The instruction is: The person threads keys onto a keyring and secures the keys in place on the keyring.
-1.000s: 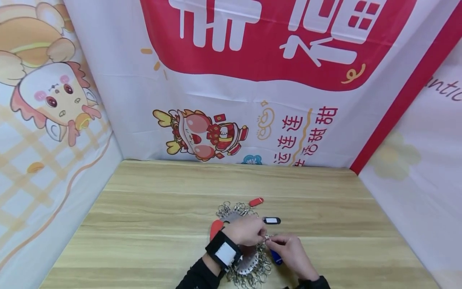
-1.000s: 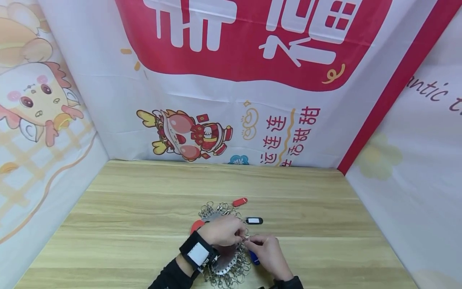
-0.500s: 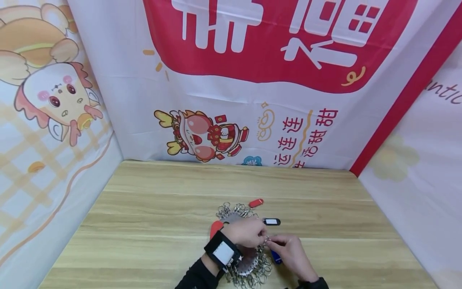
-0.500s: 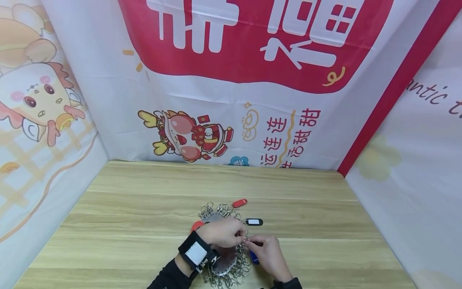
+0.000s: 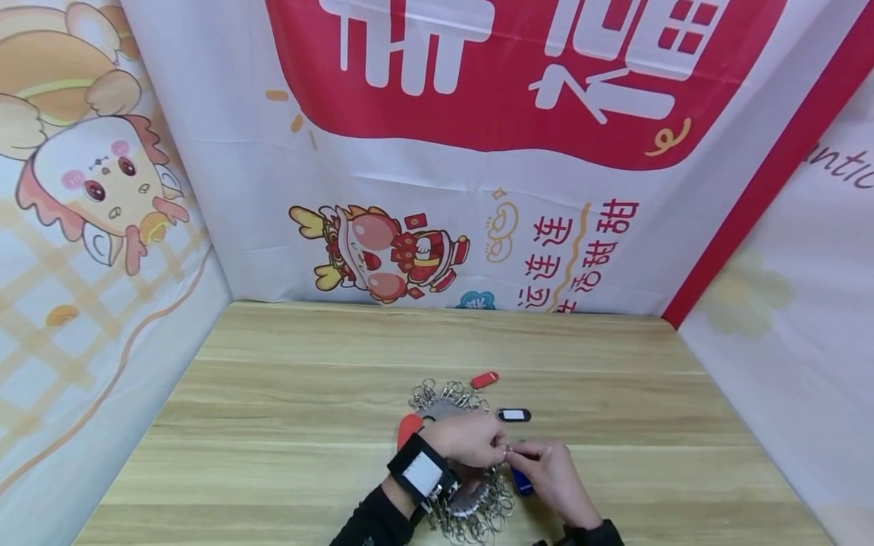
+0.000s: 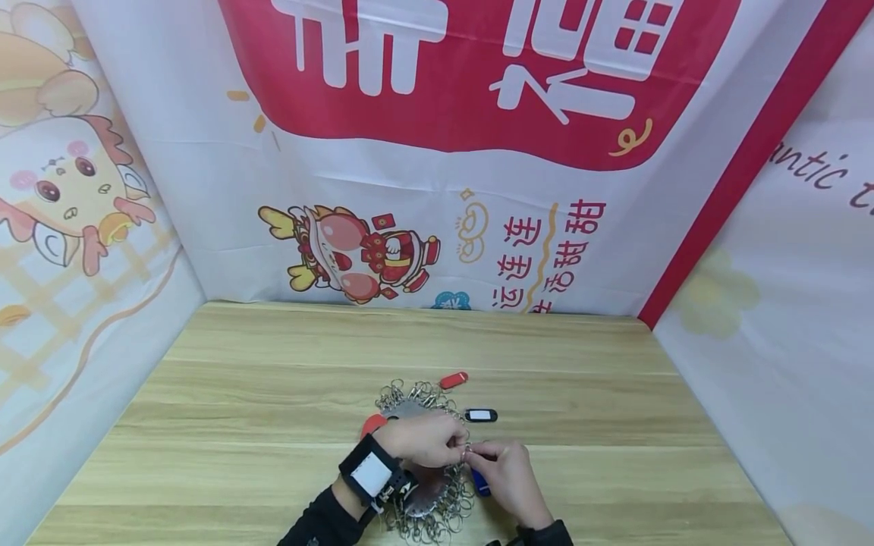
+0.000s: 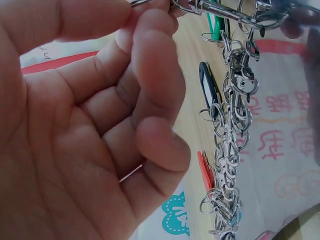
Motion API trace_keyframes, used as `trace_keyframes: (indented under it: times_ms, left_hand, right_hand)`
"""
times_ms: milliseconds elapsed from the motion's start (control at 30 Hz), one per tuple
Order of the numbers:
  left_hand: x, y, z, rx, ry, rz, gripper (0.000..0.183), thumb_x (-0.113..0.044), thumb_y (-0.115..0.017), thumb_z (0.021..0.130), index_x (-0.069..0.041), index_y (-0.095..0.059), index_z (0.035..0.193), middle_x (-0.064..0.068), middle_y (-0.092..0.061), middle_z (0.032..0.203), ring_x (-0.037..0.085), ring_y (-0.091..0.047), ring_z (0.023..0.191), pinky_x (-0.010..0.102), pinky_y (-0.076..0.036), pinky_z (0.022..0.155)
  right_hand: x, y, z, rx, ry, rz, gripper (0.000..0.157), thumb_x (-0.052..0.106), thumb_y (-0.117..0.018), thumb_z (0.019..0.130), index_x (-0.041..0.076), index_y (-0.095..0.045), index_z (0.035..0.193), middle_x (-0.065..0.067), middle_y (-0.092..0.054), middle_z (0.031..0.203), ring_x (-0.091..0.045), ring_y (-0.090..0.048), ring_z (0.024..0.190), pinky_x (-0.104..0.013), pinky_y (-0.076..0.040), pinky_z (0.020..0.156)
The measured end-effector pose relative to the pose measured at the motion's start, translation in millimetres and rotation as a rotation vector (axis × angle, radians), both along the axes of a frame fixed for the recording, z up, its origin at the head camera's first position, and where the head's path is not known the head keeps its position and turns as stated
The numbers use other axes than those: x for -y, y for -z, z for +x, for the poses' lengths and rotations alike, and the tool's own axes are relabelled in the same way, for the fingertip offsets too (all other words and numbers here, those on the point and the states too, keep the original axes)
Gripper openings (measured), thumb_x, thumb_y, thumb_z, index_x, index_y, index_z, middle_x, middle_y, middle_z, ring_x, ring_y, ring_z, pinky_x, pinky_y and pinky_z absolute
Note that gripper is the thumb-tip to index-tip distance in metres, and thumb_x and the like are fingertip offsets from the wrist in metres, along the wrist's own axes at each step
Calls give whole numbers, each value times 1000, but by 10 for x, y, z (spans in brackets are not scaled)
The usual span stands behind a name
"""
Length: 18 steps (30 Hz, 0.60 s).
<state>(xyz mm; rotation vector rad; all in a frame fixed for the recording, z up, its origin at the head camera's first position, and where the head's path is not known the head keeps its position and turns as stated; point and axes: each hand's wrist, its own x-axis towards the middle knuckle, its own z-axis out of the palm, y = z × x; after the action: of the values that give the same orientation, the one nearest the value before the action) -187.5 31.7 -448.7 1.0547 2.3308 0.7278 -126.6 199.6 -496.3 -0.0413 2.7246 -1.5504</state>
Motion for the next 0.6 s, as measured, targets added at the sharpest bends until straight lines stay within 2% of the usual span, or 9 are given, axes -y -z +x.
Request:
trace_keyframes:
  times_ms: [333, 600]
  left_hand:
    - [-40, 41, -11, -84, -18, -8, 25, -17, -58, 82, -17, -43, 62, -9, -38, 52, 6, -43, 43, 20, -29, 45]
    - [-49, 46, -24, -49, -22, -9, 23, -16, -58, 82, -17, -45, 63, -9, -40, 53, 6, -40, 43, 20, -29, 44]
  right_hand:
    - [20, -2, -2, 9, 40, 12, 10, 6, -70, 82, 5, -75, 90, -8, -71, 94, -22, -66, 93, -36, -51, 81]
    - [8, 13, -21, 9, 29, 19, 10, 7, -70, 82, 7, -75, 91, -6, -71, 94, -20, -66, 92, -34, -51, 80]
